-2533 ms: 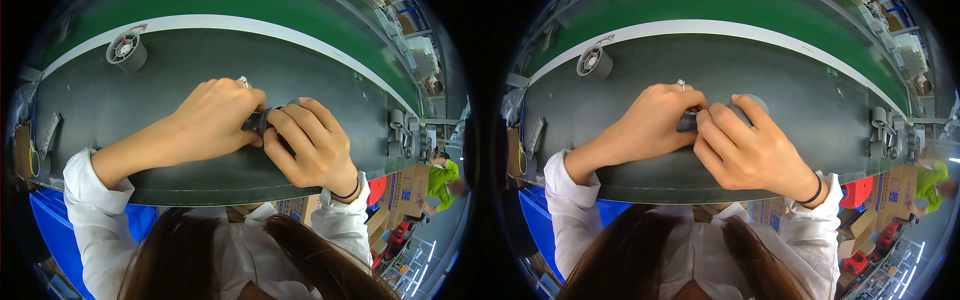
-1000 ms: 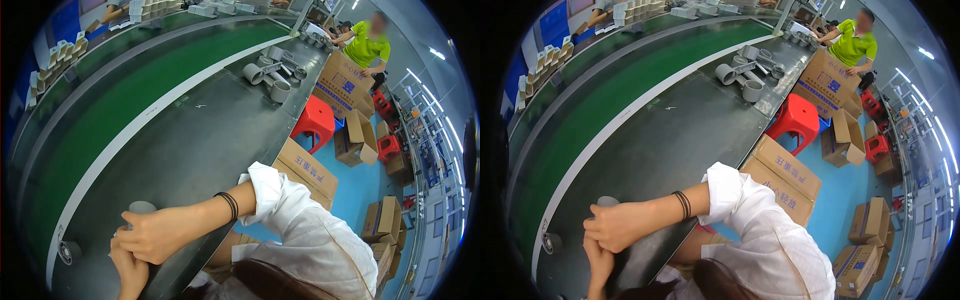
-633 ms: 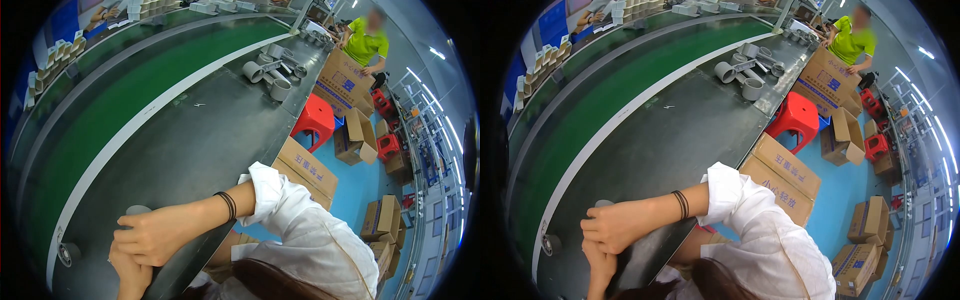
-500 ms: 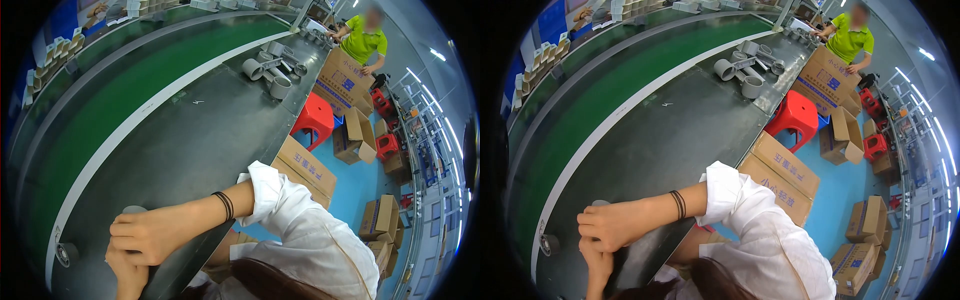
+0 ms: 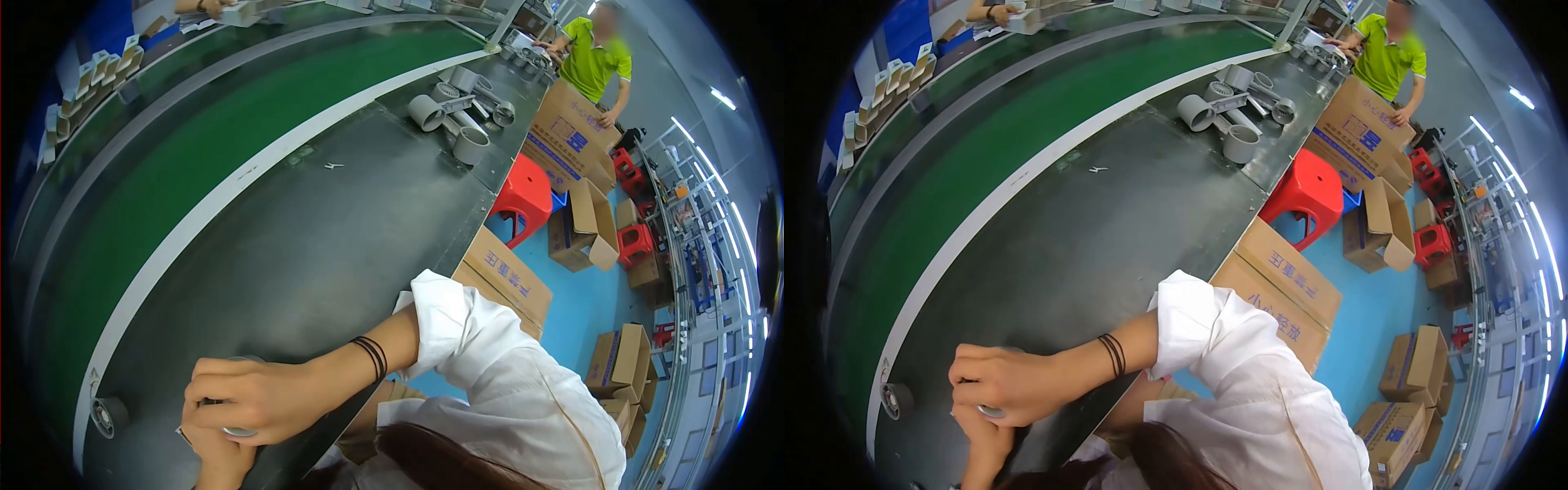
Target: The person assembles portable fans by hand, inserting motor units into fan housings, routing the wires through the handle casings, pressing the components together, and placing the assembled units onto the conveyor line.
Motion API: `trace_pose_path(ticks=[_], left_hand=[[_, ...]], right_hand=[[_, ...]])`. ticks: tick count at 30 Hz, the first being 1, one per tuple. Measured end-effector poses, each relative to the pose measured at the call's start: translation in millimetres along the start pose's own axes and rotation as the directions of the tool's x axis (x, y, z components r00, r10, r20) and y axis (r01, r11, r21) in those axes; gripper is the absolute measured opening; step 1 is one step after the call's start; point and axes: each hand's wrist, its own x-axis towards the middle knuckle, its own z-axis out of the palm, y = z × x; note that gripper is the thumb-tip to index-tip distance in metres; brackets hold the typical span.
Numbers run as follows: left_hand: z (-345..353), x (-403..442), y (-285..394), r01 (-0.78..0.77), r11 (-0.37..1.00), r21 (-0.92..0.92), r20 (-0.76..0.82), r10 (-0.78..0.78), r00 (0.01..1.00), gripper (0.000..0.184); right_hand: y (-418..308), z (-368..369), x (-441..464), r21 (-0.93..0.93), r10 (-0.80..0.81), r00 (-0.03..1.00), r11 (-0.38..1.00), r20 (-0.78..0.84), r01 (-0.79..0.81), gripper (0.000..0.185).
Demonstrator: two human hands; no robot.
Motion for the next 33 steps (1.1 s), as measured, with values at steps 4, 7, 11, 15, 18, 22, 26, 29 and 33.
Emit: trace_pose_path(ticks=[4, 7, 11, 15, 18, 22, 26, 29, 33], left_hand=[[-1, 0, 1, 0.009, 0.999, 0.04, 0.0, -0.009, 1.0, 0.034], [0, -3, -1, 0.026, 0.998, 0.062, 0.007, -0.026, 1.0, 0.036], [2, -7, -4, 0.083, 0.996, -0.028, 0.005, -0.083, 0.997, 0.039], [4, -10, -7, 0.051, 0.999, -0.003, -0.045, -0.051, 0.998, 0.038], [10, -11, -8, 0.077, 0.989, -0.127, -0.093, -0.089, 0.992, 0.038], [9, -13, -10, 0.04, 0.997, 0.068, -0.092, -0.033, 0.995, 0.035], [10, -15, -11, 0.047, 0.999, -0.023, -0.052, -0.048, 0.997, 0.033], [-1, -7, -8, -0.009, 0.999, 0.032, 0.068, 0.007, 0.998, 0.033], [-16, -5, -7, -0.086, 0.968, 0.236, 0.095, 0.066, 0.993, 0.065]], right_hand=[[-2, 2, -1, 0.015, 0.015, 0.999, 1.0, -0.031, -0.015, 0.032], [1, 2, -1, 0.05, -0.007, 1.0, 0.999, -0.002, 0.007, 0.035], [1, -10, 5, 0.116, 0.109, 0.994, 0.987, 0.008, -0.11, 0.042], [9, -12, 1, 0.037, 0.164, 0.983, 0.985, 0.077, -0.167, 0.054], [11, -4, -3, 0.106, 0.128, 0.992, 0.986, 0.016, -0.129, 0.055], [14, -2, -5, 0.159, 0.118, 0.992, 0.981, -0.034, -0.111, 0.059], [14, -1, -7, 0.108, 0.133, 0.989, 0.986, -0.064, -0.126, 0.062], [10, -6, -6, 0.103, 0.197, 0.98, 0.976, -0.019, -0.194, 0.06], [14, -13, -1, 0.058, 0.267, 0.959, 0.96, 0.093, -0.273, 0.075]])
